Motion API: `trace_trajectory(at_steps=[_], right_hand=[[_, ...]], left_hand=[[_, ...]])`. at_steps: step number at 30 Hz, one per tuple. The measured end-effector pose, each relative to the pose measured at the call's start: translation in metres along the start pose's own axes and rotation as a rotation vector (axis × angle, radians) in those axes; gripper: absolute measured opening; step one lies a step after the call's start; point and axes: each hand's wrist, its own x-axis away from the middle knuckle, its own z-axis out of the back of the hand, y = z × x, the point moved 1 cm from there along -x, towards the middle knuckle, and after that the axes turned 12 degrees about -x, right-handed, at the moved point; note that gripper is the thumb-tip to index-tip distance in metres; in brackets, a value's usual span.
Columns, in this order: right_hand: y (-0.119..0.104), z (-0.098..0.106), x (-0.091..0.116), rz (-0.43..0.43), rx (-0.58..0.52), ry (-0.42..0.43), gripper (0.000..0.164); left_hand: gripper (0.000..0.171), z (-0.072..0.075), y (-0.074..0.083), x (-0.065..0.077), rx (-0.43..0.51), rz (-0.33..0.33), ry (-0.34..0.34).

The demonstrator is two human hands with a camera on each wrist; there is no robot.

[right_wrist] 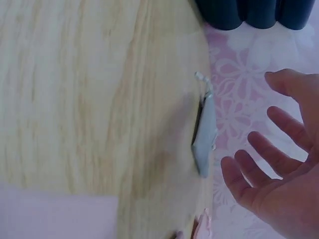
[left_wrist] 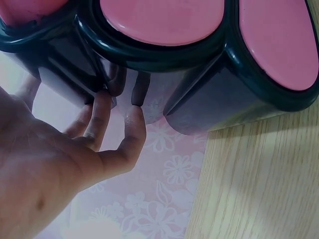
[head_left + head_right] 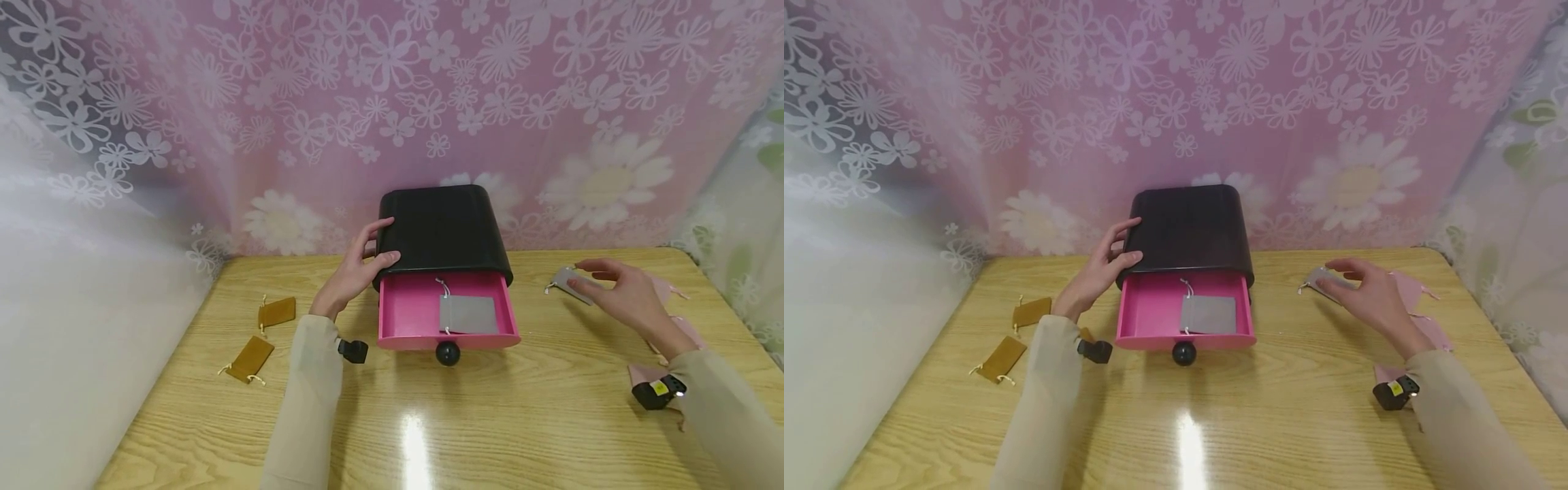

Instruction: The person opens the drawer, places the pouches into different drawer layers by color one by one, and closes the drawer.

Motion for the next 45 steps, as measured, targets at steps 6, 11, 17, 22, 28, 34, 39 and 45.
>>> trace_trajectory(at_steps=[6, 11, 17, 22, 28, 34, 39, 45], right_hand=[[0.014, 0.002, -0.007, -0.037, 0.019, -0.031, 0.063], [0.024, 0.003, -0.010, -0.053, 0.037, -0.038, 0.066], [0.032, 0.002, -0.014, -0.076, 0.064, -0.065, 0.071], [0.039, 0.002, -0.017, -0.077, 0.127, -0.059, 0.073], [0.042, 0.002, -0.023, -0.038, 0.217, -0.060, 0.072], [0.041, 0.001, -0.025, -0.056, 0.218, -0.067, 0.068], [0.039, 0.001, -0.024, -0.059, 0.220, -0.063, 0.068], [0.037, 0.003, -0.023, -0.087, 0.220, -0.080, 0.074]], left_hand=[[0.058, 0.000, 0.000, 0.000, 0.006, -0.006, -0.003], [0.057, 0.000, 0.000, -0.001, 0.011, -0.002, -0.005], [0.057, 0.000, -0.001, -0.001, 0.009, 0.003, -0.005], [0.057, 0.000, -0.001, -0.001, 0.010, 0.005, -0.007], [0.059, 0.000, 0.000, -0.001, 0.027, 0.005, -0.010], [0.059, 0.002, -0.001, -0.002, 0.031, -0.001, -0.010], [0.059, 0.002, 0.000, -0.002, 0.028, 0.008, -0.005], [0.058, 0.001, 0.000, -0.003, 0.021, 0.009, -0.005]])
